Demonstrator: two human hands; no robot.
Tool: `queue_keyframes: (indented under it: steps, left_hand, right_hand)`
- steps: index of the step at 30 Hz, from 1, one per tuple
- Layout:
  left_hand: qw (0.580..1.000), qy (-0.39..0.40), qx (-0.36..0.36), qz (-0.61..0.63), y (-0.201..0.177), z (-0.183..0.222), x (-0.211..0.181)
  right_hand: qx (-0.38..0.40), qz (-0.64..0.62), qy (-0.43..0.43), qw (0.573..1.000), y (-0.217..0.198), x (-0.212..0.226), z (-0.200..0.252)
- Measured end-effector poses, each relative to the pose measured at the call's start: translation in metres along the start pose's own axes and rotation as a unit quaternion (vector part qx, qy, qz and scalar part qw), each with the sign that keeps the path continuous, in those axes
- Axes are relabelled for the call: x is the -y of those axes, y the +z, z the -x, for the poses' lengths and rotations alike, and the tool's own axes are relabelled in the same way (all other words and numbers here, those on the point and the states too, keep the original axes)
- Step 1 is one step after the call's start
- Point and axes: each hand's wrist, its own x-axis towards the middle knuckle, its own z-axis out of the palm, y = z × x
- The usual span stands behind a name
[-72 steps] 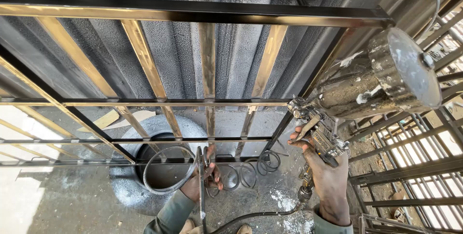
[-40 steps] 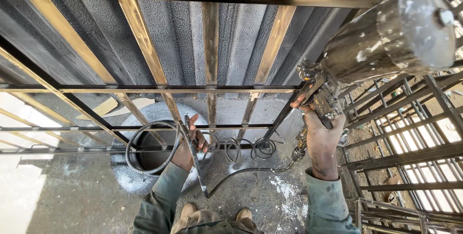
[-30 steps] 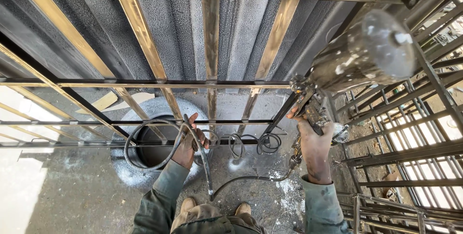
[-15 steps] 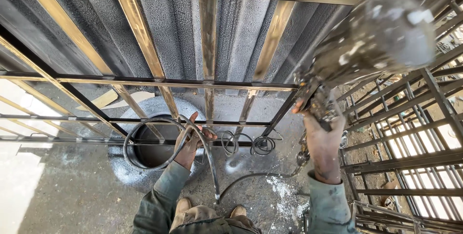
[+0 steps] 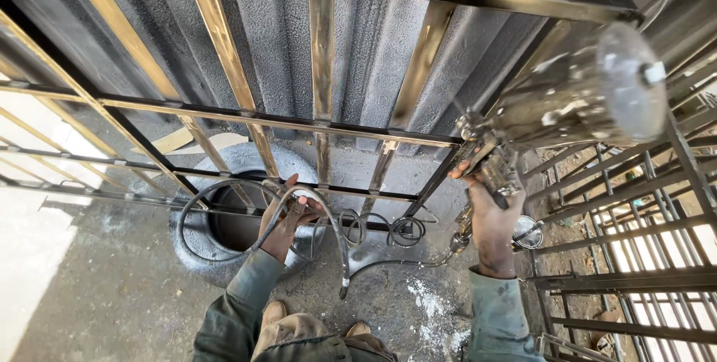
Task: Spray painting a metal gate frame with a pneumatic spray gun
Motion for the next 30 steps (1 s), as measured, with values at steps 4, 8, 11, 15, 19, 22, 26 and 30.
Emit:
queue_keyframes:
  steps: [4, 8, 11, 15, 19, 22, 26, 30]
  left_hand:
    - [0.999, 0.026, -0.020, -0.023, -0.004, -0.008, 0.027]
    - [0.997, 0.070, -0.035, -0.021, -0.024, -0.015, 0.075]
    - [0.994, 0.091, -0.046, -0.036, -0.028, -0.022, 0.100]
    - [0.995, 0.092, -0.025, -0.037, 0.006, -0.017, 0.082]
    - [0.995, 0.092, -0.046, -0.012, 0.038, -0.016, 0.069]
    - [0.994, 0.103, -0.044, -0.010, 0.040, -0.015, 0.073]
    - [0.993, 0.097, -0.052, -0.032, 0.035, -0.003, 0.069]
    - [0.994, 0.089, -0.061, -0.028, 0.037, 0.009, 0.050]
  right_hand:
    - [0.002, 0.009, 0.030, 1.000, -0.019, -0.041, 0.024]
    - [0.005, 0.020, 0.087, 0.996, -0.022, -0.050, 0.046]
    - [0.014, 0.023, 0.088, 0.996, -0.018, -0.040, 0.042]
    - [0.056, -0.019, 0.043, 0.997, -0.016, -0.011, 0.019]
    - [0.061, 0.022, 0.011, 0.998, -0.003, 0.025, -0.014]
    - [0.060, -0.014, -0.036, 0.997, 0.002, 0.027, -0.031]
    - [0.039, -0.047, -0.128, 0.990, 0.011, 0.035, -0.036]
    - [0.030, -0.061, -0.152, 0.986, 0.016, 0.022, -0.025]
